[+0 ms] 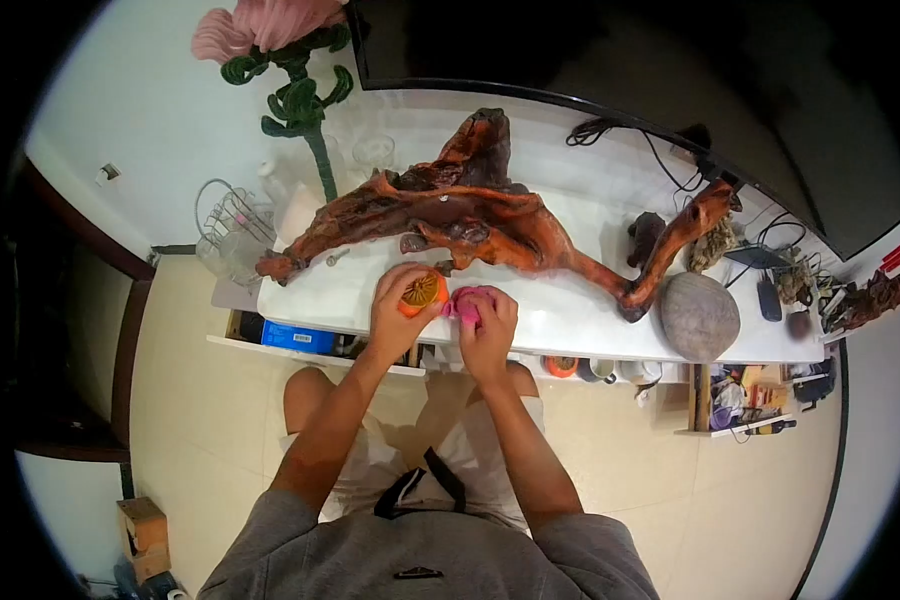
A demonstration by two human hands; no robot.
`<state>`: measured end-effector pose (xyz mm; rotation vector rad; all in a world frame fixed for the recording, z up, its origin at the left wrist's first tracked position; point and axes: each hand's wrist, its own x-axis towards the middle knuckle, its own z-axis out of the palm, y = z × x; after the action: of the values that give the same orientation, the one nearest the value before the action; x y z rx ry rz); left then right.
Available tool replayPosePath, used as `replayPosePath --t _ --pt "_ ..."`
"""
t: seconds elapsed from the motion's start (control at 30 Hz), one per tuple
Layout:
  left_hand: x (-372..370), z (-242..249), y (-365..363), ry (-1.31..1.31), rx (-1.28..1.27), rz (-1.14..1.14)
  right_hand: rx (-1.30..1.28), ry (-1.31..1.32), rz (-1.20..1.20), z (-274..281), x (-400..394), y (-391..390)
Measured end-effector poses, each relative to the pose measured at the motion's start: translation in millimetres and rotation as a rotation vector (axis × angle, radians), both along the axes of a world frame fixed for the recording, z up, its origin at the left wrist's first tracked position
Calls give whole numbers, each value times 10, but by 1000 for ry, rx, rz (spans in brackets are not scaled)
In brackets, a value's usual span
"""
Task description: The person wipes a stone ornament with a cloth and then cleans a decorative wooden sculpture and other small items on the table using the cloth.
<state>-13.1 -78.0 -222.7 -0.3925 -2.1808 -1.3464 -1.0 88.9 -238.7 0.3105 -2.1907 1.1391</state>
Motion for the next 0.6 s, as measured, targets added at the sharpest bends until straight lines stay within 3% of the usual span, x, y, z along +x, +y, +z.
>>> replayPosePath --t 0.37,0.57,0.6 --pt "23 138 57 5 -217 25 -9 -59 -13 21 -18 -32" --pt "11 103 62 39 -249 58 -1 -22 125 196 -19 -194" --pt "19 126 68 47 -255 64 117 -22 95 178 -18 -218"
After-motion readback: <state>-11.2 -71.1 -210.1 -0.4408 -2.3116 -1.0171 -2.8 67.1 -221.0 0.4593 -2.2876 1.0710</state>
